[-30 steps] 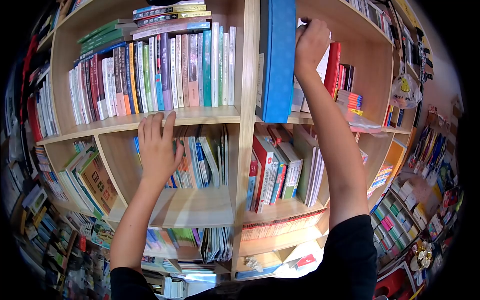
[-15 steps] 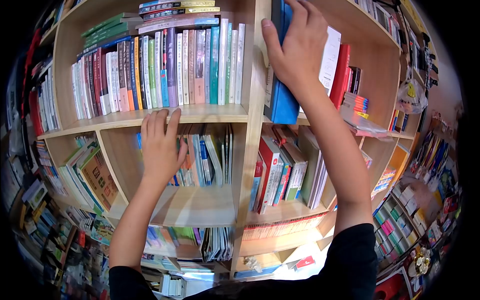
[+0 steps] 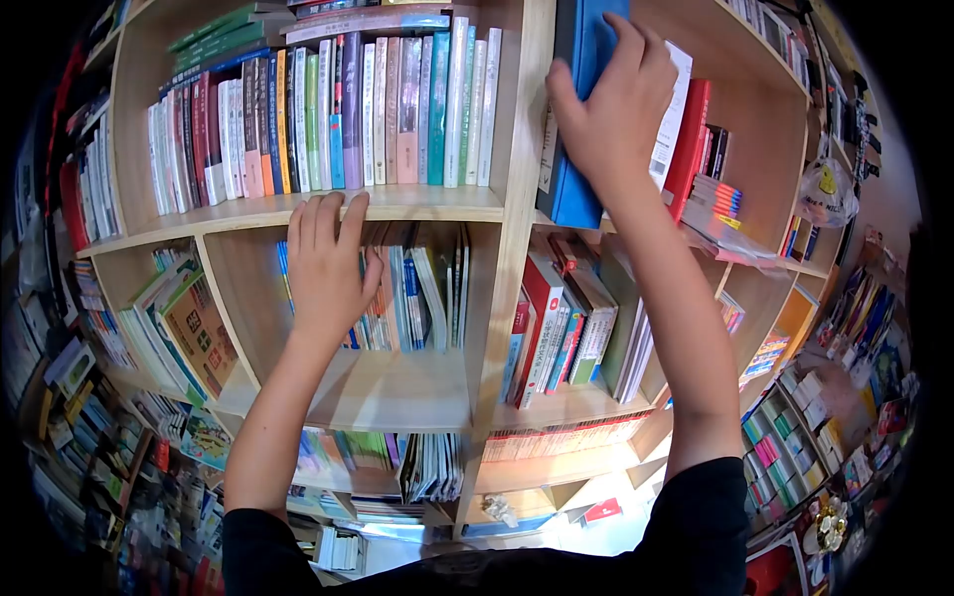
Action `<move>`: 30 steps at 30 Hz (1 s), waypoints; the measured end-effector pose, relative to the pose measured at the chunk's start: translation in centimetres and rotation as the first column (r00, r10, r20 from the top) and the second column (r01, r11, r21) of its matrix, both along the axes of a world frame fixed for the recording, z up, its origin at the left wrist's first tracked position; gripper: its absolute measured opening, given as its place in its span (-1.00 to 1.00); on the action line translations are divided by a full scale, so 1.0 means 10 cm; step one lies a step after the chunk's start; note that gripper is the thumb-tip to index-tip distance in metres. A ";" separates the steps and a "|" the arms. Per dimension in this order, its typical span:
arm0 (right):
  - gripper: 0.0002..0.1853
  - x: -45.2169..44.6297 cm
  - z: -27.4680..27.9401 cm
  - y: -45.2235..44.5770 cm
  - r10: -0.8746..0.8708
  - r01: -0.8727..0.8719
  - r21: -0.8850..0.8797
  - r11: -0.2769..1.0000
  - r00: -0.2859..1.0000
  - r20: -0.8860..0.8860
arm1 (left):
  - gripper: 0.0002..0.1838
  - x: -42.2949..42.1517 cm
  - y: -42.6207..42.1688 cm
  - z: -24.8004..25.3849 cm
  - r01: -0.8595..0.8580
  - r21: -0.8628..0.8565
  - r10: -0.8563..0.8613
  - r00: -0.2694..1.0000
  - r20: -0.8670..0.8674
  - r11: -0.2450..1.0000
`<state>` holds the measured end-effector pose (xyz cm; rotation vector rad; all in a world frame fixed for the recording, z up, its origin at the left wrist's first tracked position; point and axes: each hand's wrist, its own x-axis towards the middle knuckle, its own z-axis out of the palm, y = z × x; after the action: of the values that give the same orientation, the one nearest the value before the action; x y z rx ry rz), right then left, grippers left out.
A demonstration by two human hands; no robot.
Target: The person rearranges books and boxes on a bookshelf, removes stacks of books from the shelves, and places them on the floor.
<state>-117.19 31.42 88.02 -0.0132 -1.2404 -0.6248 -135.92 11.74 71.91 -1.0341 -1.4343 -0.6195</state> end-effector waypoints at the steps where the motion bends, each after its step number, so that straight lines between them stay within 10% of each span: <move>1: -0.28 0.00 -0.12 0.04 0.021 -0.020 -0.062 0.998 1.000 0.019 | -0.34 0.01 -0.02 0.00 0.004 0.000 -0.004 1.000 -0.005 1.000; 12: -0.24 0.00 -1.07 -0.16 0.320 -0.268 -0.374 0.888 0.944 0.082 | -0.35 0.07 -0.06 0.03 0.007 -0.033 -0.006 1.000 0.011 0.999; 30: -0.37 0.09 -1.06 -0.05 0.369 -0.358 -0.269 0.894 0.929 -0.009 | -0.32 0.04 -0.08 0.03 0.034 -0.039 -0.033 0.999 0.010 0.999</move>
<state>-116.27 30.91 77.39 0.0082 -1.3189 -0.1293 -135.56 10.91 72.20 -1.0888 -1.4444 -0.6234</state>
